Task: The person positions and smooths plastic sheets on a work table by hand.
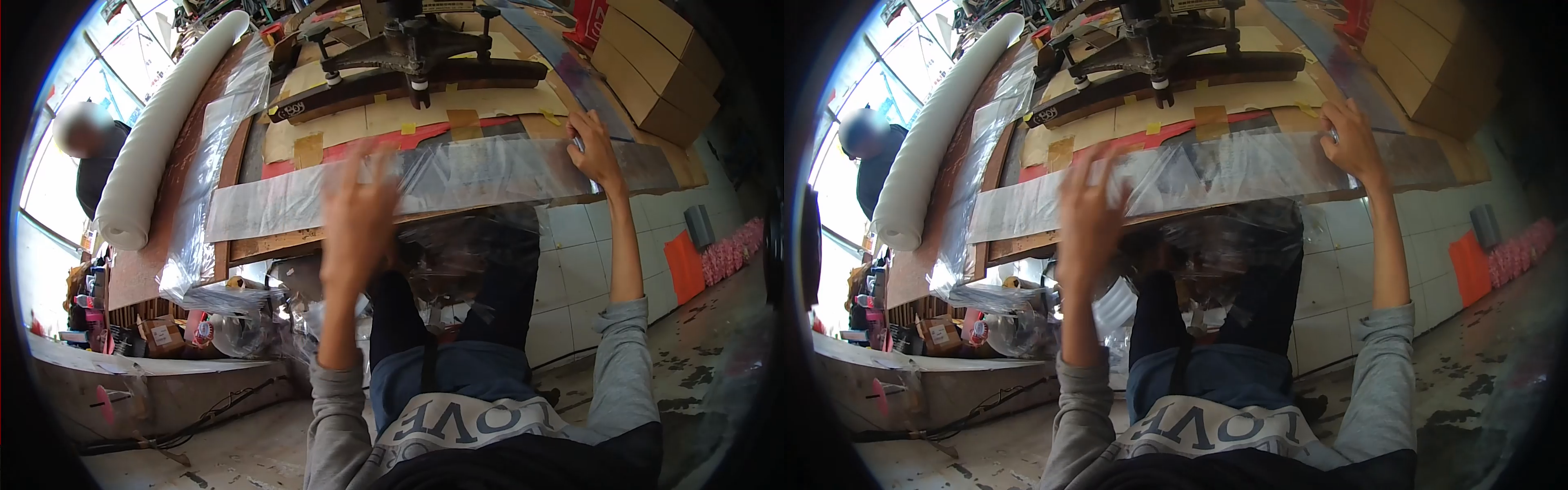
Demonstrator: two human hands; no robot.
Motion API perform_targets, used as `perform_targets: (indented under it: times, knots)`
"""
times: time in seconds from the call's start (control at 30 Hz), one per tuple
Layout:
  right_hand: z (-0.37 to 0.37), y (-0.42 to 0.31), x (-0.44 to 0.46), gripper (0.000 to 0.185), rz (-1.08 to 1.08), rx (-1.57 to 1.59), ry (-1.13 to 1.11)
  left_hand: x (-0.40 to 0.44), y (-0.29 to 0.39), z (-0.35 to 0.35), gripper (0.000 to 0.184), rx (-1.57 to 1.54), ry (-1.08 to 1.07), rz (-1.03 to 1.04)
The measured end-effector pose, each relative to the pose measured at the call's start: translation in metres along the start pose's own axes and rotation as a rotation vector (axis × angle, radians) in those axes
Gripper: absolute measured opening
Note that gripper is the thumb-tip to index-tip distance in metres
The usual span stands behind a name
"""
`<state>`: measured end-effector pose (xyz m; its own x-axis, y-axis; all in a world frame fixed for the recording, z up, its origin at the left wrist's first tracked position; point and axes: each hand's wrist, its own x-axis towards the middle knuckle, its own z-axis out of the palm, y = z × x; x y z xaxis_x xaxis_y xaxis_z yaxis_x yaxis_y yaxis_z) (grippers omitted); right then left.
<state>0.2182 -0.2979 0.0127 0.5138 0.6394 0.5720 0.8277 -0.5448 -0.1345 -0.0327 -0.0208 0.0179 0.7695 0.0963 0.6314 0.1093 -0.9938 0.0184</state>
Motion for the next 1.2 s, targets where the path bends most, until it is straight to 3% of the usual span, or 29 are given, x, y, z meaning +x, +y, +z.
perform_targets:
  times: [0.1, 0.17, 0.27, 0.37, 0.57, 0.77, 0.97, 1.1, 1.2]
  knots:
    - [0.006, 0.013, -0.002, 0.01, 0.016, 0.042, 0.031, 0.026, 0.079, 0.039, 0.04, -0.44, 0.044, 0.262]
    - [0.009, 0.034, -0.004, 0.011, 0.088, 0.18, 0.03, 0.03, 0.105, 0.068, 0.043, -0.554, -0.104, 0.244]
    - [0.008, 0.061, -0.01, 0.014, 0.157, 0.162, 0.022, 0.02, 0.116, 0.08, 0.041, -0.373, -0.114, 0.201]
    - [-0.003, 0.078, -0.019, 0.015, 0.103, -0.036, -0.005, 0.019, 0.115, 0.081, 0.041, -0.409, -0.147, 0.196]
    - [-0.018, 0.088, -0.025, 0.011, -0.045, -0.083, 0.009, 0.02, 0.115, 0.08, 0.041, -0.397, -0.14, 0.201]
    - [-0.038, 0.105, -0.043, 0.009, -0.038, -0.278, 0.034, 0.02, 0.115, 0.082, 0.041, -0.369, -0.112, 0.204]
    - [-0.066, 0.164, -0.072, 0.017, 0.352, -0.673, -0.061, 0.019, 0.117, 0.084, 0.042, -0.366, -0.104, 0.206]
    - [-0.075, 0.158, -0.082, 0.031, 0.673, -0.936, -0.058, 0.019, 0.117, 0.082, 0.042, -0.357, -0.113, 0.207]
    - [-0.075, 0.16, -0.088, 0.026, 0.711, -1.017, -0.015, 0.018, 0.117, 0.085, 0.043, -0.336, -0.103, 0.219]
